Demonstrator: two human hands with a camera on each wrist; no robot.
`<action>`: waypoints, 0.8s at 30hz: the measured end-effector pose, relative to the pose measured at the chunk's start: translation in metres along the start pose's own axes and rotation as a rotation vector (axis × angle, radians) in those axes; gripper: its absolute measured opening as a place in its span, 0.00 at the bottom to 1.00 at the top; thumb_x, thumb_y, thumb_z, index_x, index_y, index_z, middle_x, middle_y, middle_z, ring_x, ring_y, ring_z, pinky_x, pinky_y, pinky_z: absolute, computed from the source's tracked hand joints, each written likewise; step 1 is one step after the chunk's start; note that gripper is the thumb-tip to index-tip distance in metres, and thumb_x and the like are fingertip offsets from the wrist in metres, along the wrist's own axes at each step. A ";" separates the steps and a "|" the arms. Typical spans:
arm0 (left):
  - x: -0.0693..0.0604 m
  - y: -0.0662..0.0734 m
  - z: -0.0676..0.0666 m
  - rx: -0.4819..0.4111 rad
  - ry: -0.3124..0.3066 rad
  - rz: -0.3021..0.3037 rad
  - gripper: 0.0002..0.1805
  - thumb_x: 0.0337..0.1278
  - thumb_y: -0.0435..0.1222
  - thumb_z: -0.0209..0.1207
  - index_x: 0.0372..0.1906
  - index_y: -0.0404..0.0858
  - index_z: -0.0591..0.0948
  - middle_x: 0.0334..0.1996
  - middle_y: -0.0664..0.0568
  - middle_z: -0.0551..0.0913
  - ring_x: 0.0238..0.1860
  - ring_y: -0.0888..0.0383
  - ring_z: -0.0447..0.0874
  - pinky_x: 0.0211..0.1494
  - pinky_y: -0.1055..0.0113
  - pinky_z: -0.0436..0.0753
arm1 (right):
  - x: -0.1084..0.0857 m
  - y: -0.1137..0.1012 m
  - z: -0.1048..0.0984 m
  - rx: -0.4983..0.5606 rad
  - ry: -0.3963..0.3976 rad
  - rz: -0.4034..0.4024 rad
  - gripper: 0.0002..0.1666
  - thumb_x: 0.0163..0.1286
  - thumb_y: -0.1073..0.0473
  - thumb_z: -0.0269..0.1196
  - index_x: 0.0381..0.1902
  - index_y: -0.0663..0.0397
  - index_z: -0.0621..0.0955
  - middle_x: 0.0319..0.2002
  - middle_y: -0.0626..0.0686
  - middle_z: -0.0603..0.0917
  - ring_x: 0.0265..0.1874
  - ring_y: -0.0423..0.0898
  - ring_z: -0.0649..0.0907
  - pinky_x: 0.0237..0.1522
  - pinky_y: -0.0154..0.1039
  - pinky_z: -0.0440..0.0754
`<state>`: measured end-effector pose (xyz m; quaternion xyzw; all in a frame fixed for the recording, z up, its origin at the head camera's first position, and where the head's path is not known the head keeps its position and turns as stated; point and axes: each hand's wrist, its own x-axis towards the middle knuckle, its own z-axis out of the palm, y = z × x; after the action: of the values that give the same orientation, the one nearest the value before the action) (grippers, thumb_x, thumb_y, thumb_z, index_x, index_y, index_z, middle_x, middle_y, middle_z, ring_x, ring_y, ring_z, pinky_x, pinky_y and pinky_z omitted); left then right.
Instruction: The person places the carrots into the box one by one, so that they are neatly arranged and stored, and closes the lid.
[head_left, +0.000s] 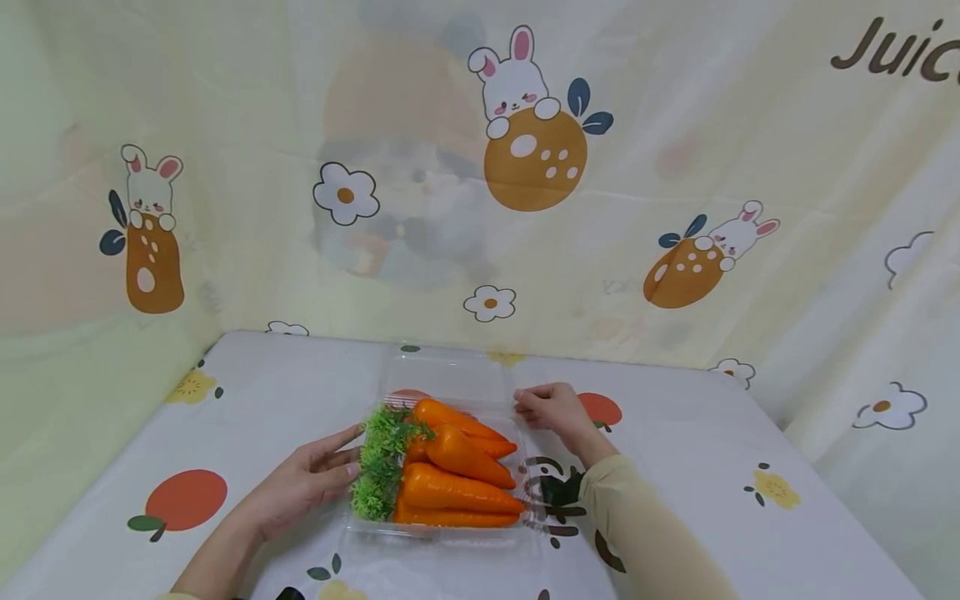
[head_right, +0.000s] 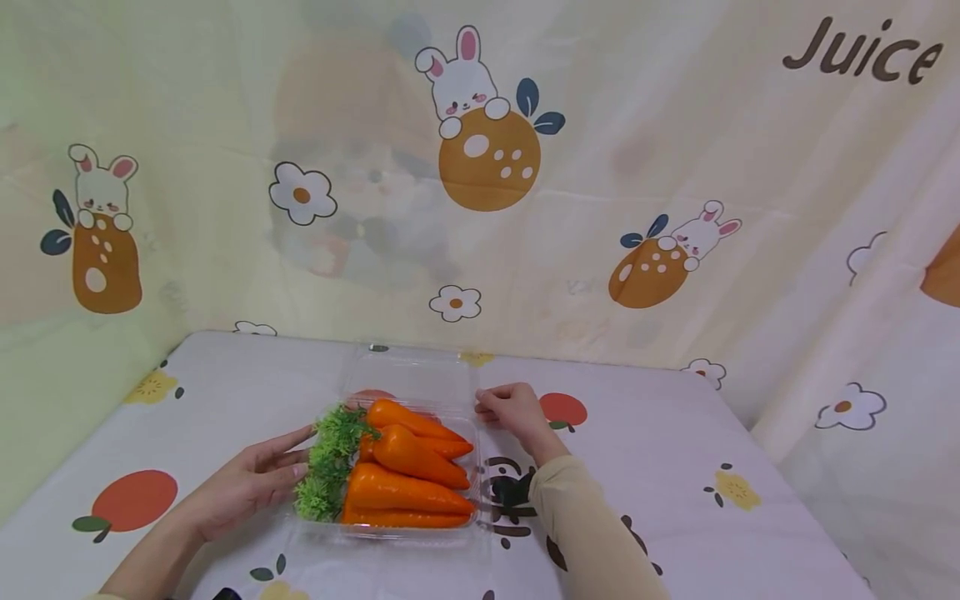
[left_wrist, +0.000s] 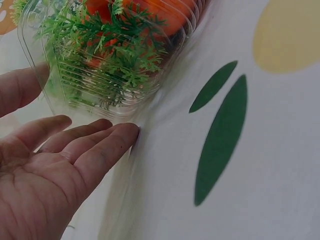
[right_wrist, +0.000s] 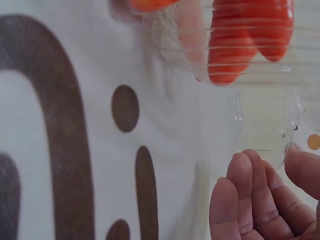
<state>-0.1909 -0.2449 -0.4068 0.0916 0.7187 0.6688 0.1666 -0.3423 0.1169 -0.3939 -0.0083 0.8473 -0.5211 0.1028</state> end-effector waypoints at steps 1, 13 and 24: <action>0.000 0.000 0.000 0.001 0.000 0.000 0.42 0.76 0.38 0.56 0.81 0.30 0.48 0.77 0.25 0.55 0.76 0.33 0.63 0.67 0.53 0.81 | 0.001 0.000 0.000 0.004 0.002 0.006 0.21 0.75 0.55 0.63 0.55 0.67 0.85 0.40 0.56 0.91 0.32 0.40 0.85 0.44 0.36 0.90; 0.000 -0.001 0.001 -0.009 -0.007 0.010 0.42 0.76 0.38 0.56 0.81 0.29 0.47 0.77 0.24 0.55 0.76 0.32 0.63 0.68 0.54 0.81 | 0.001 0.001 0.000 0.002 0.011 -0.018 0.21 0.76 0.57 0.63 0.56 0.69 0.84 0.41 0.58 0.91 0.32 0.40 0.86 0.46 0.39 0.90; -0.001 0.000 0.001 0.000 0.002 0.008 0.42 0.75 0.39 0.56 0.81 0.29 0.48 0.77 0.25 0.55 0.76 0.32 0.63 0.68 0.52 0.80 | -0.003 -0.001 -0.004 0.022 0.048 -0.105 0.19 0.74 0.58 0.64 0.56 0.68 0.84 0.43 0.60 0.90 0.36 0.45 0.89 0.48 0.41 0.90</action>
<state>-0.1898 -0.2437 -0.4070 0.0938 0.7185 0.6695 0.1633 -0.3396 0.1201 -0.3910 -0.0390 0.8422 -0.5349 0.0548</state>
